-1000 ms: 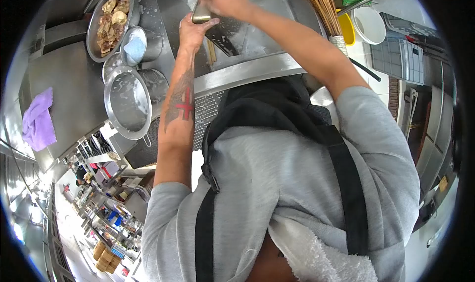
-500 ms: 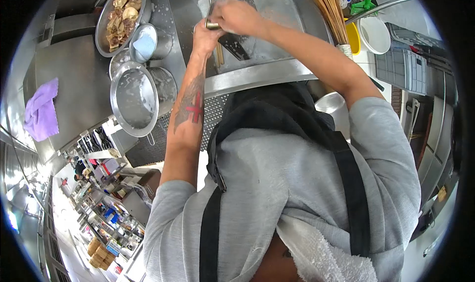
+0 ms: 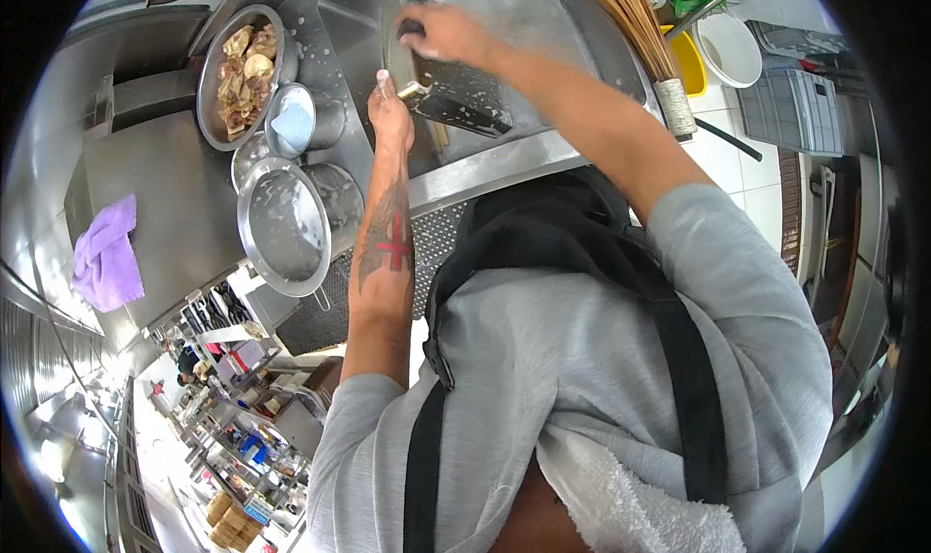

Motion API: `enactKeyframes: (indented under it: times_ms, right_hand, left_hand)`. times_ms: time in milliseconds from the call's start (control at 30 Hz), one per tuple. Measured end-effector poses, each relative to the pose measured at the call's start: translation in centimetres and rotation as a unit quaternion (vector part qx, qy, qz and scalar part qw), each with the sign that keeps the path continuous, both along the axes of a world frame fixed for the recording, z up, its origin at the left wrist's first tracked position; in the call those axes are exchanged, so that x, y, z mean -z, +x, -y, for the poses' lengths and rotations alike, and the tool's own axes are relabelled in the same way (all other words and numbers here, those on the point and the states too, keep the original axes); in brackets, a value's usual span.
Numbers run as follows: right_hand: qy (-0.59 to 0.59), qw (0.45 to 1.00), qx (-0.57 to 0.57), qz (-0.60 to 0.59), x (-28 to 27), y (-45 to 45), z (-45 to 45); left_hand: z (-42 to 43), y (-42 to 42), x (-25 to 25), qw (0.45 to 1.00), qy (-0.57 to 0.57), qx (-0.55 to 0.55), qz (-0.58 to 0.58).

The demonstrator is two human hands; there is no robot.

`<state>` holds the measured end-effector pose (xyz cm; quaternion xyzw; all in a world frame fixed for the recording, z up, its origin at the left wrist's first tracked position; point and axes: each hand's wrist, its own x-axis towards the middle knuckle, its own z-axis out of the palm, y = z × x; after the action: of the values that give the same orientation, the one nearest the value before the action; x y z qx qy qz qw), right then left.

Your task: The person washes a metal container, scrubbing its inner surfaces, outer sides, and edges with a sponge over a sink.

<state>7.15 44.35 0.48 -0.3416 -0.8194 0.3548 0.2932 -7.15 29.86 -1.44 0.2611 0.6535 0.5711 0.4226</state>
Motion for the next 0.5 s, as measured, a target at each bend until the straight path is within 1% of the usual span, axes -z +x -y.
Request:
enactKeyframes:
  times_ms: [67,100,133,167,200,233,267,300,367,400,433,500]
  right_hand:
    - [0.014,0.998,0.004,-0.064,0.0,0.5,5.2]
    - [-0.007,0.992,0.023,-0.125,-0.8,1.1,8.3]
    - [-0.005,0.993,0.024,-0.115,-0.7,1.4,9.6]
    - [-0.004,0.994,0.025,-0.105,-0.4,1.5,10.2]
    - [-0.008,0.994,0.023,-0.105,0.1,0.9,8.7]
    - [0.009,0.997,0.027,-0.067,0.9,0.0,5.9]
    - [0.025,0.999,0.032,-0.029,1.5,-0.6,4.1]
    - [0.023,0.999,0.032,-0.028,1.6,-0.9,3.4]
    - [0.123,0.989,-0.014,0.080,1.4,-1.4,1.8]
    - [0.144,0.977,-0.050,0.147,-2.0,0.8,4.1]
    - [0.083,0.996,-0.025,0.013,-2.1,2.0,5.8]
    - [0.140,0.985,-0.040,0.093,0.3,2.1,2.9]
  left_hand:
    - [-0.5,-0.1,0.0,1.000,-0.009,-0.014,0.018]
    - [-0.8,-0.2,-0.1,0.999,-0.015,-0.030,0.033]
    - [-1.0,0.3,-0.7,0.997,-0.014,-0.053,0.057]
    - [-1.1,0.3,-0.5,0.997,-0.014,-0.055,0.057]
    - [-1.1,0.2,0.1,0.998,-0.021,-0.053,0.026]
    - [-0.8,0.1,0.9,0.998,-0.031,-0.050,-0.004]
    - [-0.9,-0.3,1.9,0.999,-0.008,-0.034,-0.002]
    - [-0.7,0.0,1.9,0.999,-0.010,-0.034,-0.002]
    - [-1.4,0.6,1.5,0.998,-0.012,-0.015,-0.052]
    - [-1.6,1.8,0.1,0.999,-0.001,-0.043,-0.027]
    - [-2.0,1.8,0.1,0.999,0.003,-0.042,-0.025]
    - [-1.6,1.9,0.5,0.999,0.021,-0.003,-0.029]
